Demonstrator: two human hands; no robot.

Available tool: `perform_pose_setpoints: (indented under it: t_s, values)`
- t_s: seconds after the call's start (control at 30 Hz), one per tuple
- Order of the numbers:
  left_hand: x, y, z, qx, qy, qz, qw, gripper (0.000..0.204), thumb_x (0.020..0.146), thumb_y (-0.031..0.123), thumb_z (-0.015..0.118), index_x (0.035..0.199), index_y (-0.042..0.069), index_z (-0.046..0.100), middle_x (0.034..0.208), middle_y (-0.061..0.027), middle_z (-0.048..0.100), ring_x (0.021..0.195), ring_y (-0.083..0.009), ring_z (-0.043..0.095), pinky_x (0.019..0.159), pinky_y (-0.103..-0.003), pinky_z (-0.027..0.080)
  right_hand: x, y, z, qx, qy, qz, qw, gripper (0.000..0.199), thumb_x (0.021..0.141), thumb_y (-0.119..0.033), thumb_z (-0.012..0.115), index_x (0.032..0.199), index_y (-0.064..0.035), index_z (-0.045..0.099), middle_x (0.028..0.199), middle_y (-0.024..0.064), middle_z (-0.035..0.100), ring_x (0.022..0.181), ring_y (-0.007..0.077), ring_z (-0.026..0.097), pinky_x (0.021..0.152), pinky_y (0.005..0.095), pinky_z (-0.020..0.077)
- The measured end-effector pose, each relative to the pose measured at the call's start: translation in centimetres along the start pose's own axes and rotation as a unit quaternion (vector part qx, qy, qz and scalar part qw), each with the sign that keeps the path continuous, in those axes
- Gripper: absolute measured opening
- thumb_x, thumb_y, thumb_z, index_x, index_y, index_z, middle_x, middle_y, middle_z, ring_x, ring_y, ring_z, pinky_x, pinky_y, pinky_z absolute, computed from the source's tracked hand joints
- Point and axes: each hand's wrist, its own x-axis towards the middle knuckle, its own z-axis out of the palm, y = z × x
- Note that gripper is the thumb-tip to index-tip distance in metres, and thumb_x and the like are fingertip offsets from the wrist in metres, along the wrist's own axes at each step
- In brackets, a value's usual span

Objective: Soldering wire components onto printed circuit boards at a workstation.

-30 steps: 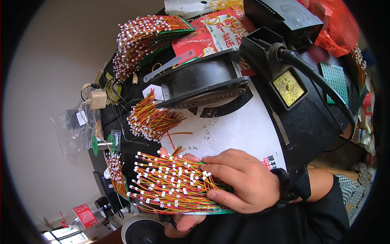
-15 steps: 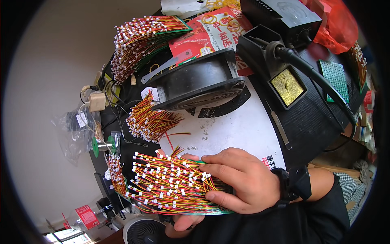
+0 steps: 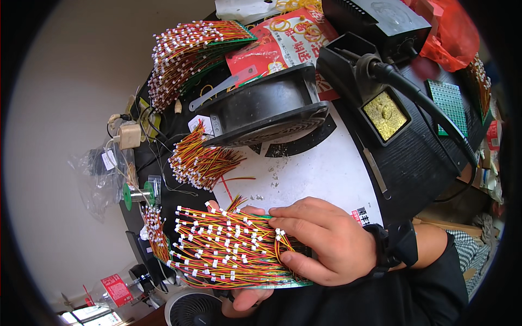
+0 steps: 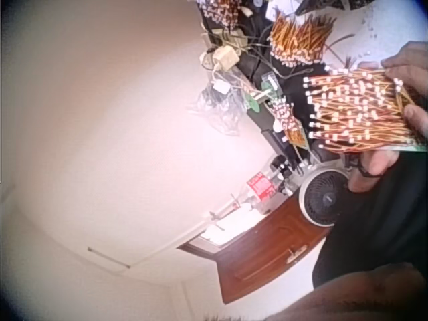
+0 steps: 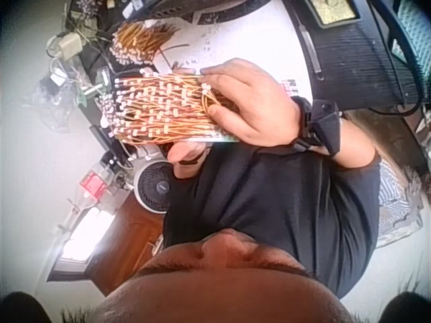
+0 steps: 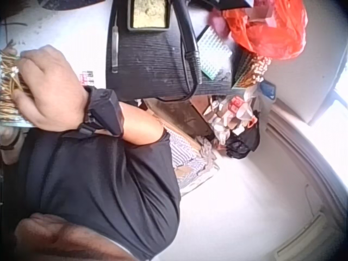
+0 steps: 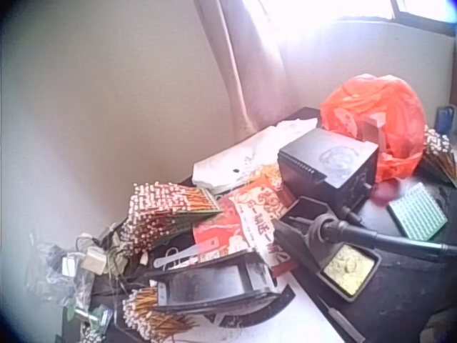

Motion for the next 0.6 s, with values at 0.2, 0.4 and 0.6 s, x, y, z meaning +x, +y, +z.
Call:
perform_pose_setpoints:
  t_s: [0.2, 0.4, 0.6]
  values:
    - [0.6, -0.1, -0.4, -0.109, -0.188, 0.039, 0.975, 0.131, 0.078, 0.085, 0.058, 0.163, 0.003, 0.001, 0.154, -0.0214, 0.036, 0.135, -0.0299, 0.047, 0.116, -0.048, 0.037, 0.0, -1.2, -0.2, -0.006, -0.001, 0.023, 1.000, 0.069, 0.086, -0.028, 0.081, 0.136, 0.0110, 0.053, 0.134, 0.0296, 0.059, 0.116, 0.0421, 0.063, 0.100, 0.0465, 0.0495]
    - [-0.3, 1.0, -1.1, -0.119, -0.219, -0.001, 0.968, 0.131, 0.078, 0.085, 0.059, 0.163, 0.003, 0.001, 0.154, -0.0214, 0.036, 0.136, -0.0300, 0.047, 0.116, -0.048, 0.036, 1.3, -2.2, 1.0, -0.020, 0.000, -0.012, 1.000, 0.089, 0.080, -0.050, 0.081, 0.141, 0.0064, 0.049, 0.142, 0.0309, 0.050, 0.119, 0.0454, 0.057, 0.102, 0.0494, 0.0450]
    - [-0.8, 1.2, -1.8, -0.128, -0.215, -0.023, 0.968, 0.131, 0.079, 0.084, 0.059, 0.163, 0.003, 0.002, 0.154, -0.0214, 0.036, 0.136, -0.0300, 0.047, 0.116, -0.048, 0.036, 1.3, -1.1, 1.9, -0.030, -0.054, -0.029, 0.998, 0.067, 0.089, -0.028, 0.077, 0.142, 0.0053, 0.053, 0.142, 0.0285, 0.051, 0.119, 0.0461, 0.057, 0.102, 0.0504, 0.0478]
